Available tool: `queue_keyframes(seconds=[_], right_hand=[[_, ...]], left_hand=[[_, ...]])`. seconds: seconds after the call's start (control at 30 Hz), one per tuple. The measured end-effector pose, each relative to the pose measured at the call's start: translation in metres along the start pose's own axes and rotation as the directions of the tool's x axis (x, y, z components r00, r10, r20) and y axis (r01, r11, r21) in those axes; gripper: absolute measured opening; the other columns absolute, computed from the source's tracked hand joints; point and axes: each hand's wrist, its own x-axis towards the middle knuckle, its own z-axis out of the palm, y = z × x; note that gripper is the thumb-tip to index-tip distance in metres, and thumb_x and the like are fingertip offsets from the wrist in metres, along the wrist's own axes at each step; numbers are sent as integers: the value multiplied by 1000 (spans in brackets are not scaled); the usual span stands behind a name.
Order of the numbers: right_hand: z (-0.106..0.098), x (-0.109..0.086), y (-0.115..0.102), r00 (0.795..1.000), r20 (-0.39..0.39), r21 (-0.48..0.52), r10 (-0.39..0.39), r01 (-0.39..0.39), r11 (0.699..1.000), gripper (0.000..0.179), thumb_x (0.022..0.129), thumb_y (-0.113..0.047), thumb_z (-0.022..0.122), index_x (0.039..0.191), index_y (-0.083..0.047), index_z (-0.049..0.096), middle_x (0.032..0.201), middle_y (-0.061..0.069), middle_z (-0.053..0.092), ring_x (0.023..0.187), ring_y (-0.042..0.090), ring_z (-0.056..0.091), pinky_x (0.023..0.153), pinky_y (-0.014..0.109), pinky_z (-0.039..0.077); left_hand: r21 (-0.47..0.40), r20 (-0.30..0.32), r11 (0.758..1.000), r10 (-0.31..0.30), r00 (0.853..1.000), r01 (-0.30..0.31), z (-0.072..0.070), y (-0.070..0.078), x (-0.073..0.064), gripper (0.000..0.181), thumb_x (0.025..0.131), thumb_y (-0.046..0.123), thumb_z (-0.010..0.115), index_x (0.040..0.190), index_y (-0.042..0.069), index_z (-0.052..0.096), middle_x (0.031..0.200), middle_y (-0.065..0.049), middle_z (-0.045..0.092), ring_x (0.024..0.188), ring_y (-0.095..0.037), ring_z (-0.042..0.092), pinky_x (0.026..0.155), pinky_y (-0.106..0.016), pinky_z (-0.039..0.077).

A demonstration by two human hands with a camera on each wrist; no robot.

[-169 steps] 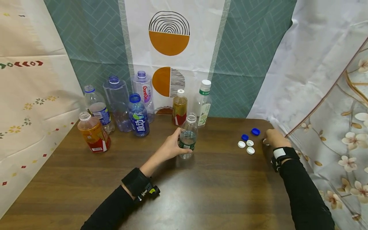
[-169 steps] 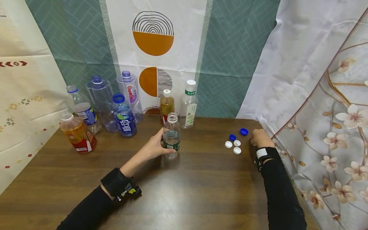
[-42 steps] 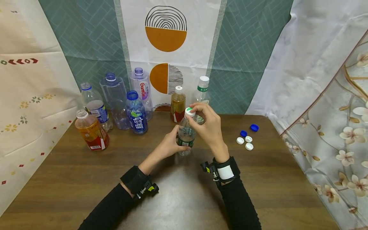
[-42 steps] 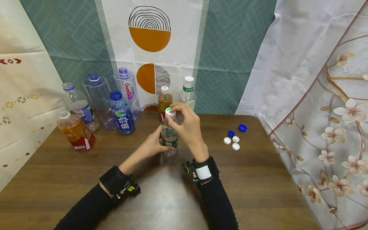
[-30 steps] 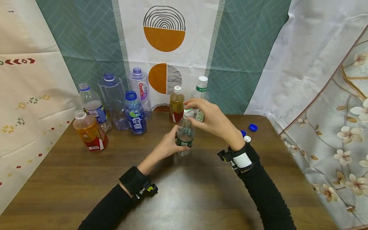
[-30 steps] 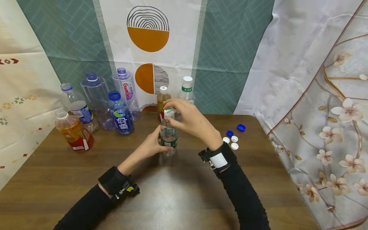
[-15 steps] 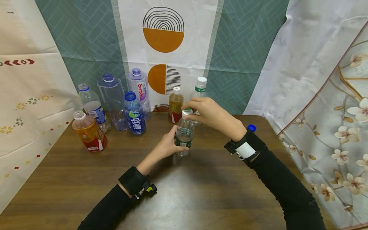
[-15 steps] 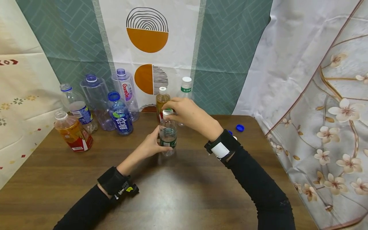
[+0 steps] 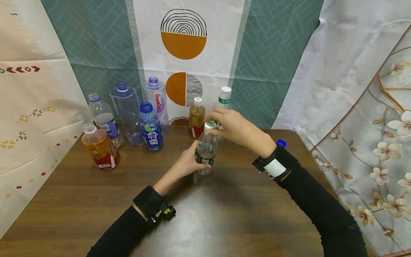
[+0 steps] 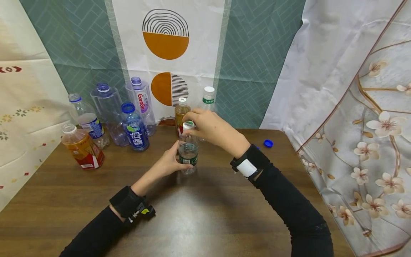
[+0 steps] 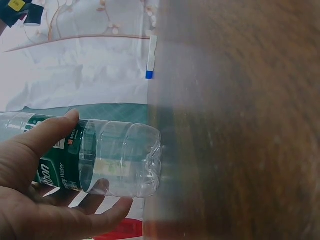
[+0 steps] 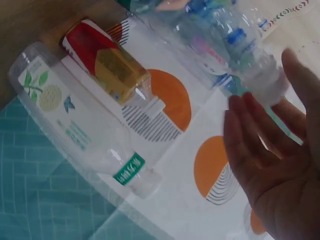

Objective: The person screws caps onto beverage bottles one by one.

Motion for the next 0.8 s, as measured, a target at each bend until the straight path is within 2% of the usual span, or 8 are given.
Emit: queue_keyframes(seconds=[0.13,0.27,0.37,0.47,0.57,0.7,0.8], right_hand=[[-13,2,4,990,134,22,-48,46,999,51,88,-24,82,131,-3,63,126,12,64,110,25,63,95,39,55],[-27,6,9,951,246,66,-189,178,982,50,90,-14,79,136,-4,61,137,12,60,126,27,56,105,40,49],[-33,11,12,917,291,89,-274,259,962,44,92,-6,75,134,-4,63,138,11,60,128,27,55,105,40,50],[-36,14,13,900,306,99,-311,295,950,39,93,0,71,132,-4,65,136,12,62,125,29,59,101,40,52],[-34,17,13,904,301,84,-304,293,952,35,94,0,70,129,-3,66,131,12,65,119,28,62,97,39,55],[-31,19,8,934,273,14,-232,237,971,29,94,-12,75,121,-4,71,112,9,71,97,23,67,83,34,58],[-29,21,2,953,254,-42,-162,178,983,25,93,-21,77,113,-5,74,96,6,70,81,19,63,73,32,55]], left_hand=[[12,2,1000,7,1000,-7,1,-2,0,82,79,21,90,142,11,38,134,-16,62,126,-35,59,105,-55,48],[1,3,1000,6,1000,-6,0,-1,-1,81,79,20,90,141,12,39,135,-15,61,127,-35,58,106,-55,47],[-13,3,1000,-3,1000,3,-1,-1,-1,80,79,19,90,141,13,39,135,-15,61,128,-35,57,107,-55,47],[-13,2,1000,-2,1000,2,-1,-1,-2,80,79,19,90,140,13,39,135,-15,61,128,-35,57,106,-55,47],[-13,2,1000,0,1000,0,-1,-1,-2,80,79,19,90,140,12,39,135,-14,62,128,-34,57,106,-55,47],[-9,5,1000,5,1000,-5,-1,-2,-1,79,79,19,90,140,13,40,134,-14,62,128,-34,58,106,-55,47],[-10,7,1000,11,1000,-11,-1,-2,-1,79,79,19,90,139,13,40,134,-14,62,128,-34,57,106,-55,47]])
